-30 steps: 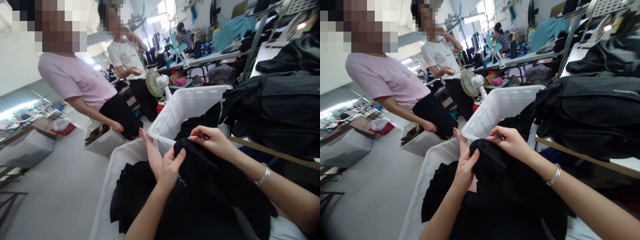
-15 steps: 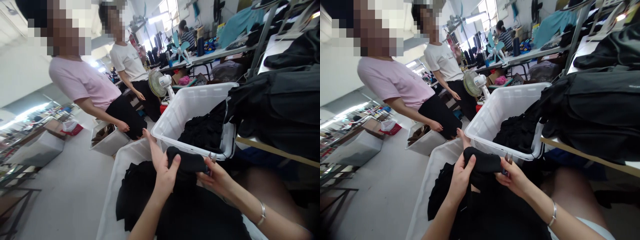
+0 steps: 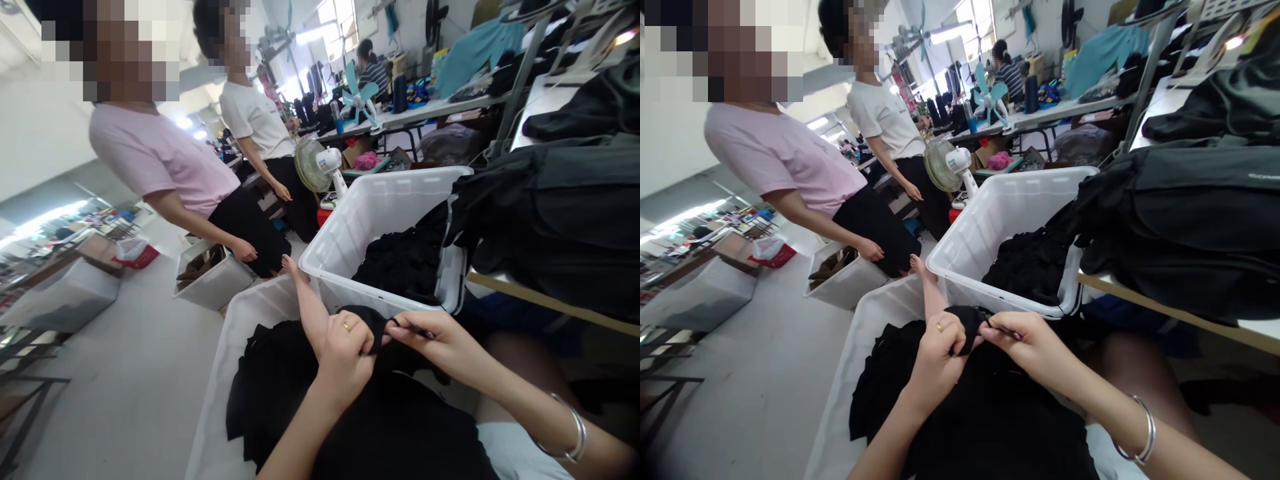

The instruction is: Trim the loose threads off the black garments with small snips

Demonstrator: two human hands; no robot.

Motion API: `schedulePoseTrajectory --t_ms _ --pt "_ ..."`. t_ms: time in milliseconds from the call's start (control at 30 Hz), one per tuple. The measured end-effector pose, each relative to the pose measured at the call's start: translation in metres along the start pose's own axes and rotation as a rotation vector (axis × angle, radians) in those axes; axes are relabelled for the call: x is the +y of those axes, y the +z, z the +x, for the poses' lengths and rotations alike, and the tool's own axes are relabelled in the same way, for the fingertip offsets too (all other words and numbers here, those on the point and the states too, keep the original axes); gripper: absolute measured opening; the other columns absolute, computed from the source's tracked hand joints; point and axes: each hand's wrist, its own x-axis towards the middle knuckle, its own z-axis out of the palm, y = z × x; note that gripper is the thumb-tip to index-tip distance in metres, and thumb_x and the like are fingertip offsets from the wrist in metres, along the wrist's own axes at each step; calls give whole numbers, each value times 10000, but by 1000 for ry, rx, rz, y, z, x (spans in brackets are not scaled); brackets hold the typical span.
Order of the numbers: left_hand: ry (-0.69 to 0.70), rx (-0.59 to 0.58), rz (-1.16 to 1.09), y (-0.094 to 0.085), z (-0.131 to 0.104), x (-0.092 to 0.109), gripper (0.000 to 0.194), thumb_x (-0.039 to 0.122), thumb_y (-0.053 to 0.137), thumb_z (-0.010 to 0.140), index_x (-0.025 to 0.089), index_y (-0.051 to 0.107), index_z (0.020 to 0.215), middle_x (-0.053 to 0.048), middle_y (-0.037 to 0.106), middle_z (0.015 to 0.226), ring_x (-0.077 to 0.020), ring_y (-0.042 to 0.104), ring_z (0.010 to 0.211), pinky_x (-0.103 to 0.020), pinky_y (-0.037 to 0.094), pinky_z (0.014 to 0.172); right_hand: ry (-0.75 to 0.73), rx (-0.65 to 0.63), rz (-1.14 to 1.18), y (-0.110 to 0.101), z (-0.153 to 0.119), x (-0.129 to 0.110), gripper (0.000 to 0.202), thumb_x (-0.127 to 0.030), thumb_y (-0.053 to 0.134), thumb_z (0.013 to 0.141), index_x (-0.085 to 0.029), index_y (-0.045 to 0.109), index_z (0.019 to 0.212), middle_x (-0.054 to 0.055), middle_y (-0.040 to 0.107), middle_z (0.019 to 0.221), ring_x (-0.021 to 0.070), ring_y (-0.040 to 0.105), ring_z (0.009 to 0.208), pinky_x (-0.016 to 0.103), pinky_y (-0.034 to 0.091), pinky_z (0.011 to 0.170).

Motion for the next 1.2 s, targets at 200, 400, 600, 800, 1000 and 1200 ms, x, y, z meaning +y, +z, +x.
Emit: schedulePoseTrajectory --t_ms 200,400,600,800,1000,1200 --pt "-157 -181 -165 -3 1 2 325 265 531 836 231 570 1157 -33 601 784 -154 541 757 -272 442 705 25 71 4 -2 -4 7 310 -386 500 874 -172 633 693 10 600 625 146 537 592 245 402 558" --pt "-116 -38 -190 1 2 1 192 243 544 828 218 705 930 -71 622 907 -174 570 872 -284 472 749 52 104 0 2 -5 5 290 -363 484 883 -171 641 732 22 651 679 146 562 612 240 416 566" --pt "-151 -70 -331 3 1 5 142 288 601 794 165 671 794 -61 683 806 -153 621 759 -266 499 730 -23 148 -78 4 -5 5 250 -323 448 902 -182 550 722 4 565 600 122 501 535 229 382 505" --pt "-148 -103 -344 3 -1 6 137 282 625 775 177 682 843 -53 694 822 -158 634 768 -270 505 748 -35 139 -86 5 -8 2 227 -315 421 913 -193 523 751 -3 543 596 122 501 529 225 389 493" --pt "-177 -134 -390 4 0 7 150 254 574 811 185 685 885 -54 682 861 -149 625 783 -260 495 750 -2 125 -102 1 -8 7 228 -340 429 907 -193 506 752 -4 523 615 128 491 552 235 393 516" --pt "-229 -51 -438 0 -1 7 95 238 576 804 170 641 817 -51 658 852 -150 603 809 -268 477 780 31 5 -95 -10 -20 12 217 -353 322 949 -210 485 968 28 572 827 160 551 731 271 442 656"
